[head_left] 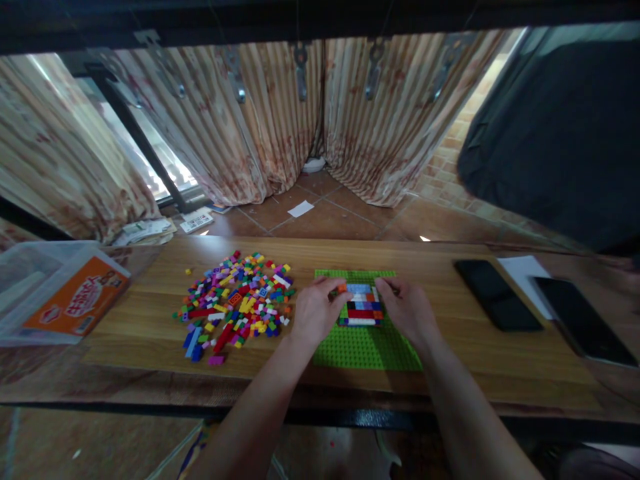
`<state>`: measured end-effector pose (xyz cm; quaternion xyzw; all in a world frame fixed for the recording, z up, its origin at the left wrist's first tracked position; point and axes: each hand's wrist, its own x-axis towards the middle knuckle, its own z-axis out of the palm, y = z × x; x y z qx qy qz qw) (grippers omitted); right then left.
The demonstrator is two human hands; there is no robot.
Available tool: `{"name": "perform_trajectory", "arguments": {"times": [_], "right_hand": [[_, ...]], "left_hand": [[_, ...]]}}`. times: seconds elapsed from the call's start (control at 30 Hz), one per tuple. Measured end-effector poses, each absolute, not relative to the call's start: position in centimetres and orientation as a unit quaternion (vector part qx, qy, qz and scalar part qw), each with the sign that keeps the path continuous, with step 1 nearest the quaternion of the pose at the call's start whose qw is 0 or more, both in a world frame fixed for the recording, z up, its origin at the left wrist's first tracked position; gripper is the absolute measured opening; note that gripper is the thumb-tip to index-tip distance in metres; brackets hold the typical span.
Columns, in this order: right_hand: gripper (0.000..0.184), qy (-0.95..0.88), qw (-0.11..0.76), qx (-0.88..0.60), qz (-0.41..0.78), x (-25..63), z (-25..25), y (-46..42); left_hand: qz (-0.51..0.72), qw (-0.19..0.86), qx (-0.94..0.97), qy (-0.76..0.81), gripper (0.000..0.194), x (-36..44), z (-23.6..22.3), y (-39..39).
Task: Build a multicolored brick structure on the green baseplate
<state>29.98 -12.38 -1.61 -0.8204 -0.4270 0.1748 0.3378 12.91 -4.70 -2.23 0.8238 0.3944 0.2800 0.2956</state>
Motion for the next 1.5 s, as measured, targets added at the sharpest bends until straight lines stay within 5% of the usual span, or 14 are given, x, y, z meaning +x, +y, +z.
{"name": "perform_trajectory", "arguments": {"times": [0.5, 1.5], "right_hand": [[0.045, -0.434, 0.338, -0.818, 0.167, 30.0, -1.7, -12.4], [0.050, -0.457, 0.279, -0.833, 0.141, 27.8, -1.5, -12.3]], "left_hand": [[0.319, 0.437, 0.746, 0.387, 0.034, 12.6, -3.0, -3.1], [0.273, 0.348, 0.793, 0.418, 0.033, 13.8, -1.7, -4.1]]}}
